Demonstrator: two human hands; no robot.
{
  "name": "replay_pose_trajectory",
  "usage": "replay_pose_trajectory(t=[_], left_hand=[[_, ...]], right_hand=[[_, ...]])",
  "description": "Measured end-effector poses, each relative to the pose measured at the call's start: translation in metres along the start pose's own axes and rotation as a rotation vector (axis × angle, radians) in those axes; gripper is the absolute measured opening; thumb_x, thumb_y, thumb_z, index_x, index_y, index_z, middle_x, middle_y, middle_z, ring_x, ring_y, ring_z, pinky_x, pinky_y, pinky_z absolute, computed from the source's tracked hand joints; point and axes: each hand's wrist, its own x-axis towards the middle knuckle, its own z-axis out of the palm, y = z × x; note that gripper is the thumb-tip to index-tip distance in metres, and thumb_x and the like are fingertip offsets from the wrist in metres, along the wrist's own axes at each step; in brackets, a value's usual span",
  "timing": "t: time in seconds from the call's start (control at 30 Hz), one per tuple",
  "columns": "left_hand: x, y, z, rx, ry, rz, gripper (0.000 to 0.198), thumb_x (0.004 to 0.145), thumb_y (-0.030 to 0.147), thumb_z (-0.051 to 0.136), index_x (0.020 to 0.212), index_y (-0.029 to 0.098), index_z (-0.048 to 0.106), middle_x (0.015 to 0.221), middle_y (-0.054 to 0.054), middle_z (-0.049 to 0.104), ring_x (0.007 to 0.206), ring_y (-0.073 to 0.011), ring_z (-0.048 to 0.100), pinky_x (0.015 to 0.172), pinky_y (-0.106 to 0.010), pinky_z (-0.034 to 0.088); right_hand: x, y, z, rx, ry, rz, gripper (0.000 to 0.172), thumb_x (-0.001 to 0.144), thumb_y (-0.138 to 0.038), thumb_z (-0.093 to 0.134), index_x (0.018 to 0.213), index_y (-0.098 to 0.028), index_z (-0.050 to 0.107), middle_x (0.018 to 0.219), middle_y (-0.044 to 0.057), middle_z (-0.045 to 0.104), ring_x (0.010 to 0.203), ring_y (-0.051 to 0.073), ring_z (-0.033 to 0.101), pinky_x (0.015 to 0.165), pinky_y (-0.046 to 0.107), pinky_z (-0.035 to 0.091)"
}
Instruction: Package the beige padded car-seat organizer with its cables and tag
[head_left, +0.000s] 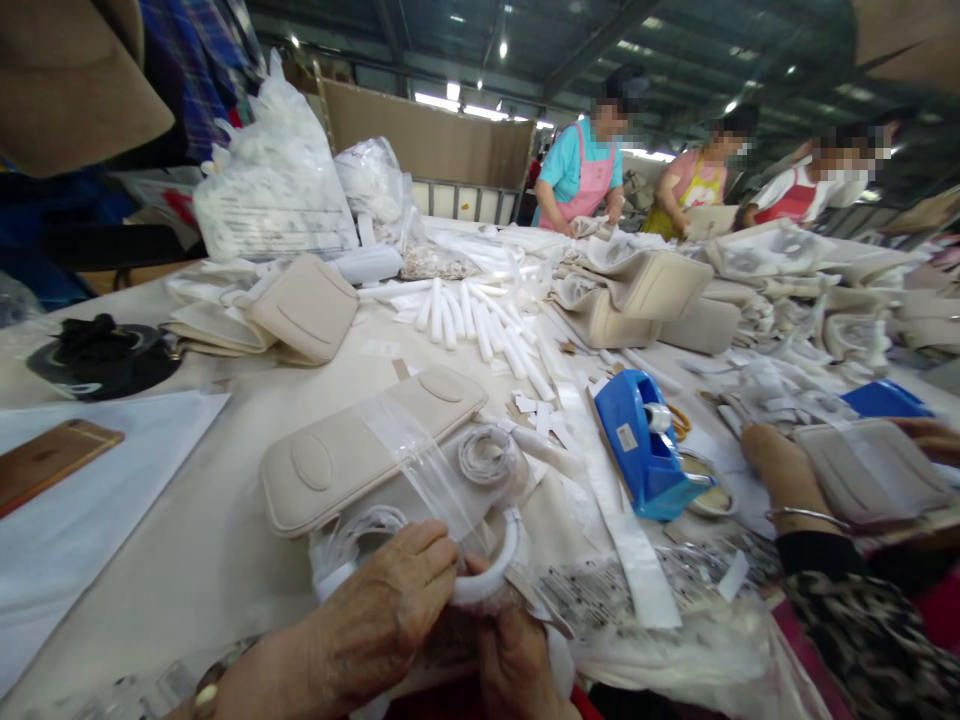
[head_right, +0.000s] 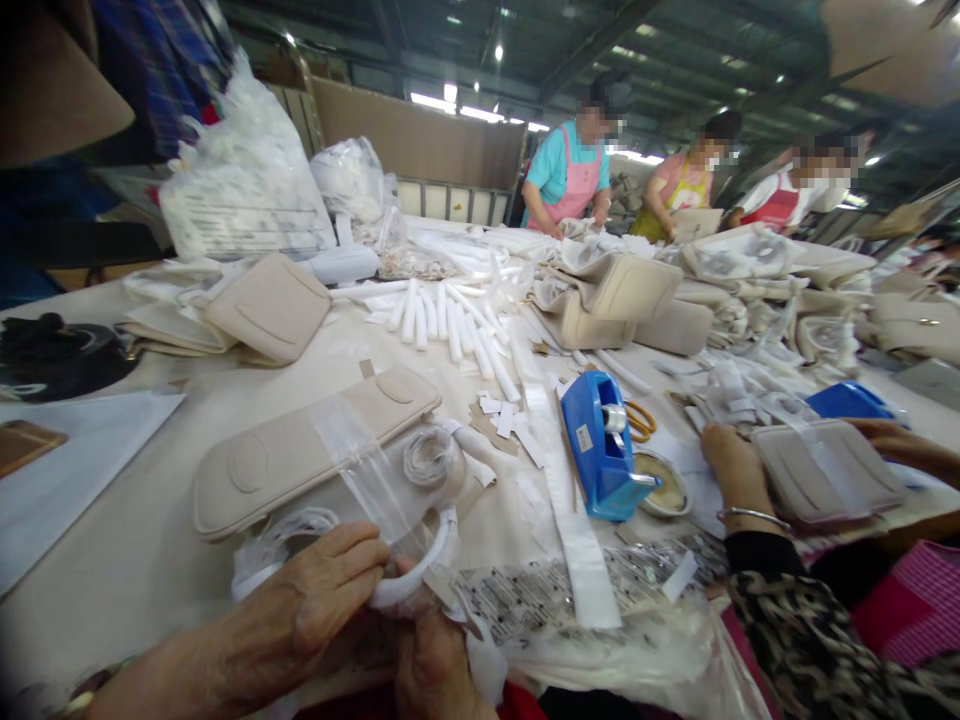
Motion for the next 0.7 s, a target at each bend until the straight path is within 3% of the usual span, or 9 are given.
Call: replay_pose_trajectory(t=[0.3,0.43,0.57,0.63,0.7], left_hand=[[0.014,-0.009,0.031,-0.099,0.146,-0.081,0.027,0.082,-0.002,0.033,0.087,0.016,0.053,0.083,-0.006,0.052,0.080,-0.0211,0.043,0.073,-0.035,0.039],[0.018,-0.008,0.023,-0.150,0.132,-0.070,0.023,0.080,-0.003,0.039,0.076,0.016,0.050,0.078,-0.004,0.051,0.076,-0.0188,0.041,0.067,-0.030,0.038],[0.020,-0.006,0.013,-0.217,0.104,-0.076,0.022,0.082,-0.002,0.043,0.089,0.016,0.054,0.089,-0.004,0.056,0.085,-0.0178,0.045,0.075,-0.028,0.041],[0.020,-0.005,0.012,-0.229,0.044,-0.098,0.021,0.083,0.000,0.045,0.090,0.016,0.054,0.093,-0.004,0.057,0.088,-0.0178,0.046,0.077,-0.028,0.042],[0.019,-0.005,0.016,-0.209,0.058,-0.100,0.019,0.084,0.001,0.044,0.089,0.017,0.054,0.092,-0.004,0.056,0.087,-0.0183,0.046,0.077,-0.030,0.043]], right_hand=[[0.016,0.004,-0.008,0.014,0.075,-0.009,0.027,0.091,-0.036,0.052,0.113,-0.021,0.057,0.118,0.006,0.057,0.099,0.018,0.058,0.084,0.037,0.051],[0.014,0.000,-0.011,0.061,0.061,0.009,0.028,0.091,-0.036,0.052,0.114,-0.021,0.056,0.119,0.007,0.056,0.099,0.018,0.058,0.085,0.038,0.051],[0.016,-0.002,-0.009,0.126,0.033,0.013,0.027,0.091,-0.037,0.052,0.113,-0.022,0.057,0.119,0.006,0.056,0.100,0.018,0.058,0.085,0.037,0.051],[0.017,-0.002,-0.009,0.140,0.028,0.013,0.027,0.091,-0.037,0.052,0.113,-0.022,0.057,0.119,0.006,0.056,0.100,0.018,0.058,0.085,0.037,0.051],[0.017,-0.001,-0.011,0.136,0.032,0.018,0.026,0.091,-0.036,0.052,0.112,-0.022,0.057,0.119,0.006,0.056,0.100,0.017,0.058,0.085,0.037,0.051]])
